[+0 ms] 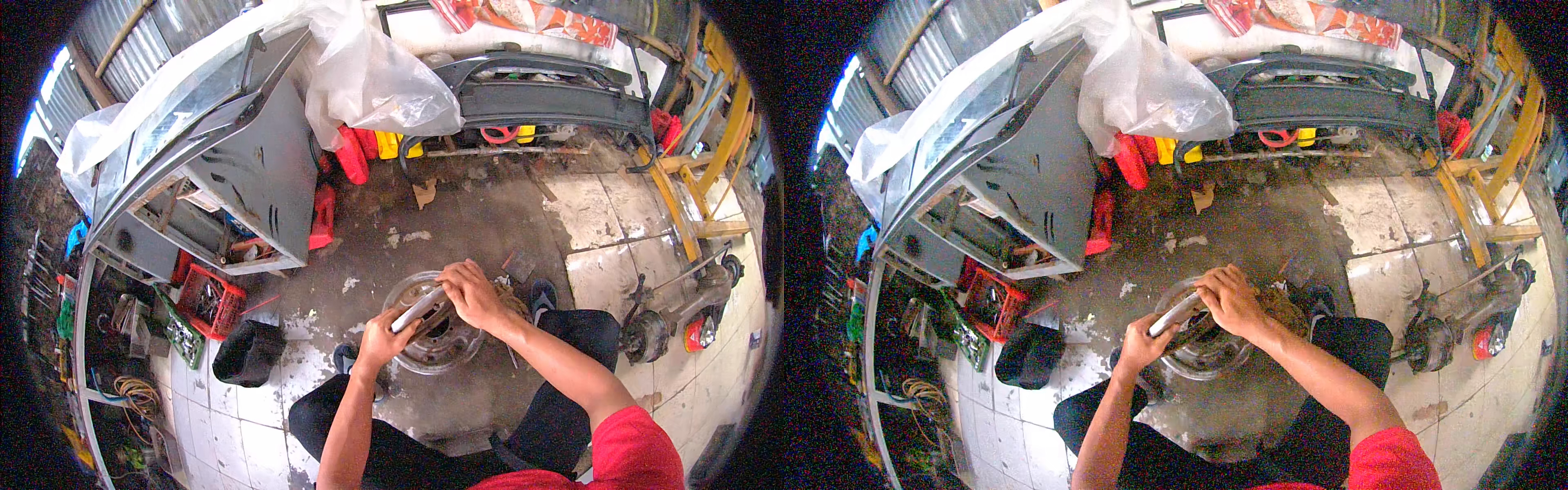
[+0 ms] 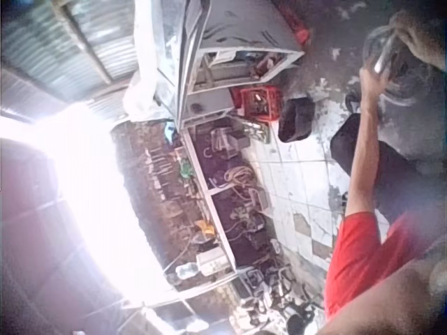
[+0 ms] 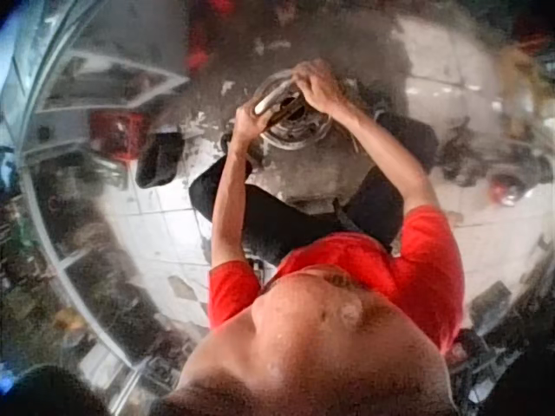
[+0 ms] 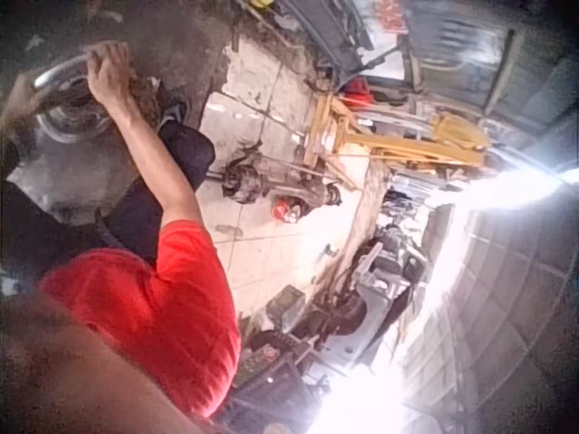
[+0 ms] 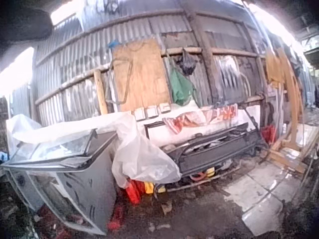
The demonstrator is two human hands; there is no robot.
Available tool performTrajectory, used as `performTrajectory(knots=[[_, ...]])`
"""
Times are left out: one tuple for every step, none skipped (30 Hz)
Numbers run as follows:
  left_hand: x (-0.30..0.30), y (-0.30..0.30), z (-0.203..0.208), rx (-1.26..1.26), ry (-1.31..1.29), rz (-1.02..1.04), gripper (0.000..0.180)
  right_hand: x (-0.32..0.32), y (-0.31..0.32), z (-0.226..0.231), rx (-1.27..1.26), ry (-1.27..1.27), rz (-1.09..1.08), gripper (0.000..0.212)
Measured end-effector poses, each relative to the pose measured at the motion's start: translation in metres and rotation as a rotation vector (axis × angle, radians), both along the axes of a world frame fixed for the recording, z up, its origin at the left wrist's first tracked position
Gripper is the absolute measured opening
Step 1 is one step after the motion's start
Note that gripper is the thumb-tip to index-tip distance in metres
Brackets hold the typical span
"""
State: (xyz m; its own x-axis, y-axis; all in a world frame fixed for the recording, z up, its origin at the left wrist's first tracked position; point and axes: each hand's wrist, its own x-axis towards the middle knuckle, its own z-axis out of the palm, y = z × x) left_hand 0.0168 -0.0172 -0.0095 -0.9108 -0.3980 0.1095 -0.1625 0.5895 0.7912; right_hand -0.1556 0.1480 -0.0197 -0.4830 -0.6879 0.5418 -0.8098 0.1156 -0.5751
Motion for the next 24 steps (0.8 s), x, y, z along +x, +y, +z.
performTrajectory(knots=[[0.002, -0.001, 0.001, -0.009, -0.044, 0.019, 0.037, -0.003, -0.001, -0.002, 0.030, -0.027, 0.024, 0.023], [0.000, 0.001, 0.007, -0.015, -0.086, 0.036, 0.037, -0.005, 0.000, -0.002, 0.053, -0.012, 0.018, 0.024], [-0.002, 0.003, 0.016, -0.075, -0.064, 0.006, 0.039, -0.006, 0.000, -0.002, 0.076, 0.003, 0.011, 0.026], [-0.009, 0.004, 0.018, -0.147, -0.013, -0.013, 0.038, -0.007, 0.001, -0.002, 0.099, 0.018, 0.004, 0.027], [-0.013, 0.006, 0.019, -0.218, 0.033, -0.028, 0.038, -0.007, 0.001, -0.003, 0.099, 0.013, 0.002, 0.029], [-0.017, 0.007, 0.020, -0.289, 0.079, -0.043, 0.037, -0.007, 0.001, -0.003, 0.100, 0.009, 0.000, 0.030], [-0.022, 0.009, 0.020, -0.313, 0.043, -0.037, 0.037, -0.007, 0.000, -0.004, 0.100, 0.006, -0.002, 0.032], [-0.025, 0.013, 0.018, -0.329, 0.000, -0.029, 0.037, -0.004, 0.001, -0.001, 0.099, 0.011, 0.016, 0.032], [-0.027, 0.015, 0.015, -0.345, -0.043, -0.020, 0.037, -0.001, 0.001, 0.003, 0.097, 0.016, 0.034, 0.033], [-0.028, 0.016, 0.012, -0.373, -0.038, -0.014, 0.037, 0.001, 0.002, 0.007, 0.095, 0.021, 0.053, 0.033], [-0.029, 0.016, 0.010, -0.406, -0.032, -0.007, 0.037, 0.002, 0.002, 0.008, 0.113, 0.014, 0.067, 0.034], [-0.029, 0.016, 0.008, -0.438, -0.027, 0.001, 0.038, 0.004, 0.002, 0.009, 0.131, 0.006, 0.082, 0.035], [-0.028, 0.016, 0.005, -0.431, -0.030, 0.000, 0.042, 0.005, 0.001, 0.010, 0.148, -0.002, 0.098, 0.036], [-0.029, 0.015, 0.007, -0.404, -0.059, 0.009, 0.044, 0.004, 0.000, 0.009, 0.154, -0.002, 0.092, 0.036], [-0.030, 0.015, 0.009, -0.377, -0.088, 0.019, 0.047, 0.002, -0.001, 0.009, 0.159, -0.002, 0.087, 0.037], [-0.031, 0.015, 0.010, -0.350, -0.117, 0.029, 0.049, 0.001, -0.002, 0.008, 0.165, -0.002, 0.082, 0.037], [-0.032, 0.016, 0.008, -0.332, -0.082, 0.018, 0.054, -0.002, -0.001, 0.005, 0.155, 0.020, 0.069, 0.037], [-0.031, 0.016, 0.008, -0.321, -0.051, 0.016, 0.059, -0.001, -0.003, 0.006, 0.154, 0.019, 0.075, 0.037], [-0.030, 0.014, 0.007, -0.310, -0.019, 0.014, 0.064, 0.000, -0.003, 0.007, 0.153, 0.018, 0.080, 0.037], [-0.030, 0.014, 0.009, -0.309, -0.032, 0.002, 0.067, 0.000, -0.002, 0.008, 0.158, 0.021, 0.082, 0.037], [-0.029, 0.013, 0.011, -0.308, -0.045, -0.011, 0.071, -0.004, -0.002, 0.005, 0.143, 0.033, 0.096, 0.037], [-0.028, 0.013, 0.013, -0.306, -0.057, -0.024, 0.075, -0.006, -0.002, 0.003, 0.139, 0.004, 0.092, 0.037], [-0.027, 0.012, 0.016, -0.302, -0.083, -0.027, 0.073, -0.009, 0.000, 0.001, 0.135, -0.021, 0.086, 0.036], [-0.026, 0.011, 0.016, -0.283, -0.075, -0.022, 0.071, -0.013, 0.001, -0.002, 0.132, -0.046, 0.081, 0.036]])
